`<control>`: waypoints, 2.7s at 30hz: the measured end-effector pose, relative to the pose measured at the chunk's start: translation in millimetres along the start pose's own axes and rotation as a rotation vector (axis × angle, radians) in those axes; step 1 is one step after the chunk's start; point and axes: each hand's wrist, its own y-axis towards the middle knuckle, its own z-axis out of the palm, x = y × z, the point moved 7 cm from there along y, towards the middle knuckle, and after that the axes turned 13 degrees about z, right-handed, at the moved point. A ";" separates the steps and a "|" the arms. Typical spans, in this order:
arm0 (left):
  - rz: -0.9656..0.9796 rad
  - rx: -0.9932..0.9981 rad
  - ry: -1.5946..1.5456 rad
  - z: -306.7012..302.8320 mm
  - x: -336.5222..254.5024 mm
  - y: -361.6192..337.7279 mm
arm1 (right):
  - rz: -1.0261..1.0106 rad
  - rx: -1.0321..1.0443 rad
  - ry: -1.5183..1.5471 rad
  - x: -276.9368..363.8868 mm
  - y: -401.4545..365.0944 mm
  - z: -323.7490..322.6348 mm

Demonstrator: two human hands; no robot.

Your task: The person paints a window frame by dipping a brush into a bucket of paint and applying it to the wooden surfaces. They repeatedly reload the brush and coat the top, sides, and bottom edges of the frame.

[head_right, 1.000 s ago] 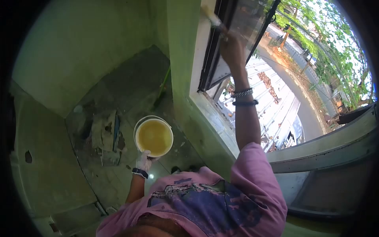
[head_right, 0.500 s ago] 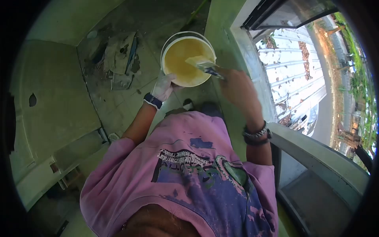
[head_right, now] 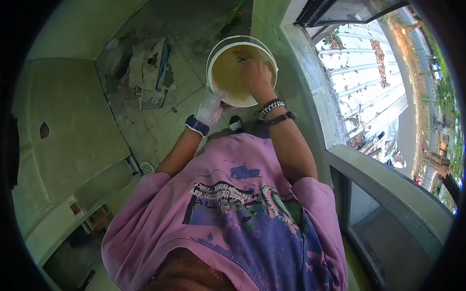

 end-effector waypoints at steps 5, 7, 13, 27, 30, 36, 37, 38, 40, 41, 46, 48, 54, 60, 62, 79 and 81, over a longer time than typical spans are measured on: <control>-0.019 0.013 -0.037 3.8 6.9 3.5 | -0.029 0.052 0.026 -11.4 11.1 37.5; -0.057 -0.016 0.015 1.2 8.4 2.4 | -0.006 0.059 -0.016 -7.5 2.2 20.3; 0.011 0.006 0.064 11.2 -1.3 0.9 | -0.119 0.004 -0.036 -11.4 1.8 41.2; -0.142 0.104 -0.019 13.2 31.7 22.2 | -0.021 -0.022 0.062 -24.8 10.2 30.9; -0.125 0.127 0.006 25.3 29.7 13.5 | 0.023 -0.011 0.029 -38.6 2.6 10.6; -0.235 0.099 -0.075 6.6 58.6 45.1 | -0.013 0.235 0.099 -43.7 4.6 49.6; -0.197 0.102 -0.072 9.3 52.8 46.4 | -0.028 0.192 0.135 -44.4 -0.6 29.5; -0.185 0.088 -0.131 4.9 54.3 49.4 | -0.100 0.139 0.228 -45.1 -4.2 9.0; -0.106 0.093 -0.136 9.7 34.8 46.4 | -0.222 0.121 0.406 -47.4 -30.1 -62.2; -0.158 0.075 -0.192 1.8 38.5 49.8 | -0.057 0.241 0.391 -40.8 -47.5 -112.6; -0.121 0.050 -0.150 -23.7 27.9 48.1 | 0.048 -0.346 0.519 -73.4 -52.0 -242.0; -0.090 0.065 -0.105 -29.3 23.0 47.1 | 0.064 -0.538 0.476 -72.6 -40.4 -279.1; -0.118 0.016 -0.094 -42.2 17.5 40.0 | -0.126 -0.866 0.574 -71.6 20.5 -317.5; -0.088 0.041 -0.099 -57.2 18.2 29.5 | -0.078 -0.427 0.287 -118.2 89.0 -206.7; -0.060 0.081 -0.068 -53.2 5.4 19.5 | -0.213 -0.308 0.148 -139.1 109.3 -191.5; -0.044 -0.044 -0.139 -42.5 13.9 -11.3 | -0.134 -0.605 0.271 -117.5 85.8 -200.4; -0.008 -0.011 -0.122 -42.7 20.8 -14.5 | -0.174 -0.470 0.089 -140.1 111.5 -187.0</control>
